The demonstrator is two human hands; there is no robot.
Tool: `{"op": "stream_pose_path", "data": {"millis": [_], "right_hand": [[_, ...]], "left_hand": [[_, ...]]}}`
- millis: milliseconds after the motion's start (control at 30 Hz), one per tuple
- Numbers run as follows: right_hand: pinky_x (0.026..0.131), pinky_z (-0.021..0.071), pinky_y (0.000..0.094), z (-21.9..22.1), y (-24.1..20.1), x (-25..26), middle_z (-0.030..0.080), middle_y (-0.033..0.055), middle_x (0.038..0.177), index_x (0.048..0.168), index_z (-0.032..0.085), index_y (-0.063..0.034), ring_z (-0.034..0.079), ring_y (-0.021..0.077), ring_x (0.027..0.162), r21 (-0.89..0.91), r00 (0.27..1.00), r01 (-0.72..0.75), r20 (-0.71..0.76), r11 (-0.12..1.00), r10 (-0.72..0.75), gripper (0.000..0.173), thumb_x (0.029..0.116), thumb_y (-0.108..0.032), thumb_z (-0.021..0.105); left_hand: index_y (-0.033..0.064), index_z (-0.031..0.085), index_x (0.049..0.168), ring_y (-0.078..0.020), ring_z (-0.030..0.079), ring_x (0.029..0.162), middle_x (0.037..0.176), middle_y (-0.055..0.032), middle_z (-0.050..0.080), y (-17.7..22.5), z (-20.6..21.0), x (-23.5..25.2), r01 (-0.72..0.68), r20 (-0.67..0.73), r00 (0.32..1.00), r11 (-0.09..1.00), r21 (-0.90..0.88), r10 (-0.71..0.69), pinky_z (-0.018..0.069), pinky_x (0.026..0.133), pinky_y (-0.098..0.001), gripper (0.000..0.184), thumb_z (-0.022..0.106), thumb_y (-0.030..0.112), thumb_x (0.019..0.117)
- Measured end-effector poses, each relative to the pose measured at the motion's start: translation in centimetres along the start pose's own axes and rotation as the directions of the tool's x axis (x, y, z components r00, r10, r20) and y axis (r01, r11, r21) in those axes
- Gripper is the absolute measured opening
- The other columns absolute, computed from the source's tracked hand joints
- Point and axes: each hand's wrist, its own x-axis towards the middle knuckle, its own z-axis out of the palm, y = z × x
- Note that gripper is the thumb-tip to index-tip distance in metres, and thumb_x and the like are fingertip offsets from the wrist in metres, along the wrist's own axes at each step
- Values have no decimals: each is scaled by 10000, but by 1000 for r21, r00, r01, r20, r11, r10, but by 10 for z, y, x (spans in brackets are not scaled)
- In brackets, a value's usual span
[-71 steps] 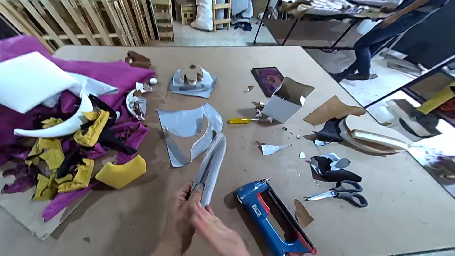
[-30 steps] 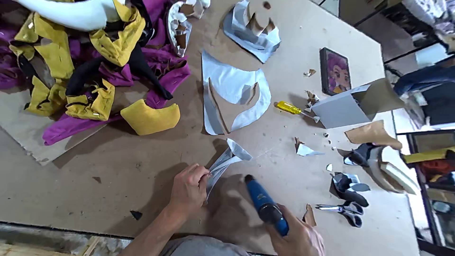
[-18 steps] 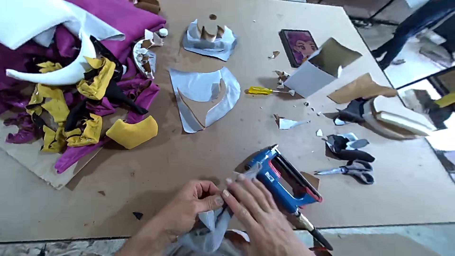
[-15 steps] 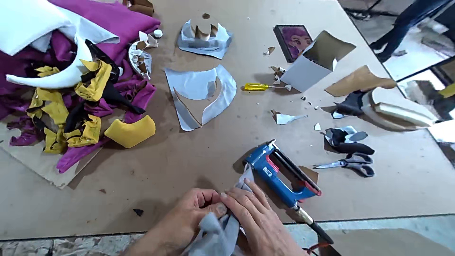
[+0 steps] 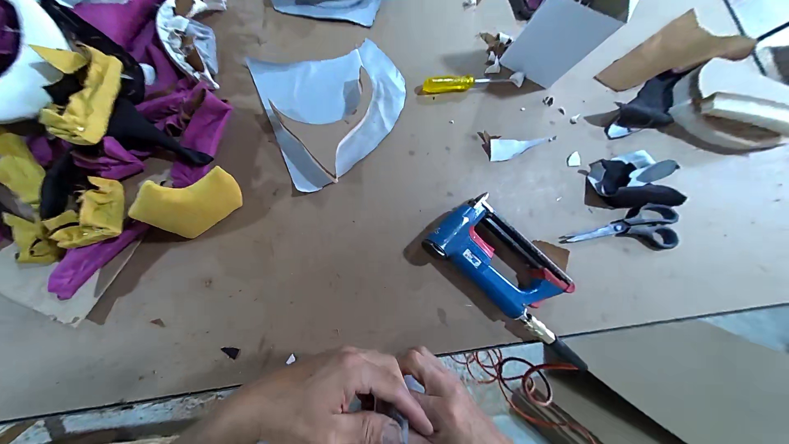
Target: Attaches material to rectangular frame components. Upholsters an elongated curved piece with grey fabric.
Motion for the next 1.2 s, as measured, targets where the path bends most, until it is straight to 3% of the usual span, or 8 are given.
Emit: {"op": "stream_pose_path", "data": {"millis": [300,400,533,667,833,933,1067,1200], "right_hand": [[754,622,417,0,18,-5,761,30,1018,1039,770,-162,738,173,920,-126,959,-220,156,967,238,176,970,-292,672],[774,624,448,-47,5,3,753,50,1048,1123,775,-165,731,211,952,-393,922,-385,-200,835,331,234,956,-290,669],[801,528,661,-94,32,17,611,282,1263,1454,571,-98,609,506,1110,-613,804,-594,-426,521,415,698,868,-432,753],[763,525,671,-99,59,25,622,306,1194,1571,395,-69,636,522,1018,-657,779,-605,-373,450,504,883,869,-431,789],[735,514,693,-126,41,44,675,250,1100,1490,474,-27,674,476,934,-659,742,-602,-254,450,621,731,848,-269,726],[436,441,460,-159,1,51,615,9,676,1106,695,-139,589,199,535,-555,712,-637,-158,535,684,453,809,-449,553],[495,568,304,-187,-26,75,668,-19,658,899,685,-195,646,112,528,2,333,-919,536,394,775,213,890,-403,642],[515,550,301,-165,-13,89,655,-20,652,851,654,-199,651,110,557,-110,105,-938,813,328,573,257,876,-454,636]], "left_hand": [[77,779,996,-99,659,942,985,-45,710,-43,0,5,204,-7,979,976,76,-204,547,848,-290,179,678,224,982],[99,773,995,-93,666,923,988,-27,712,-43,5,-3,228,-106,970,969,98,-218,560,829,-295,203,651,261,995],[120,774,965,-89,670,878,952,-17,714,-45,11,-8,246,-220,950,966,79,-224,561,774,-293,187,659,266,984],[113,769,953,-89,660,906,961,-16,708,-49,13,-10,292,-237,931,956,22,-279,545,795,-287,167,672,247,969],[121,778,927,-63,661,900,961,2,714,-50,17,-16,372,-284,882,926,-72,-376,549,784,-270,159,701,260,934],[138,781,922,-63,649,975,1044,18,699,-48,17,-19,440,-276,846,890,-119,-456,551,840,-288,153,724,280,917],[138,772,908,-48,660,1025,1095,32,721,-47,17,-25,438,-288,840,888,-139,-460,557,881,-278,138,729,269,913],[141,769,920,-49,661,1029,1134,36,714,-46,19,-29,463,-285,833,879,-111,-475,558,896,-292,140,718,272,925]]}}
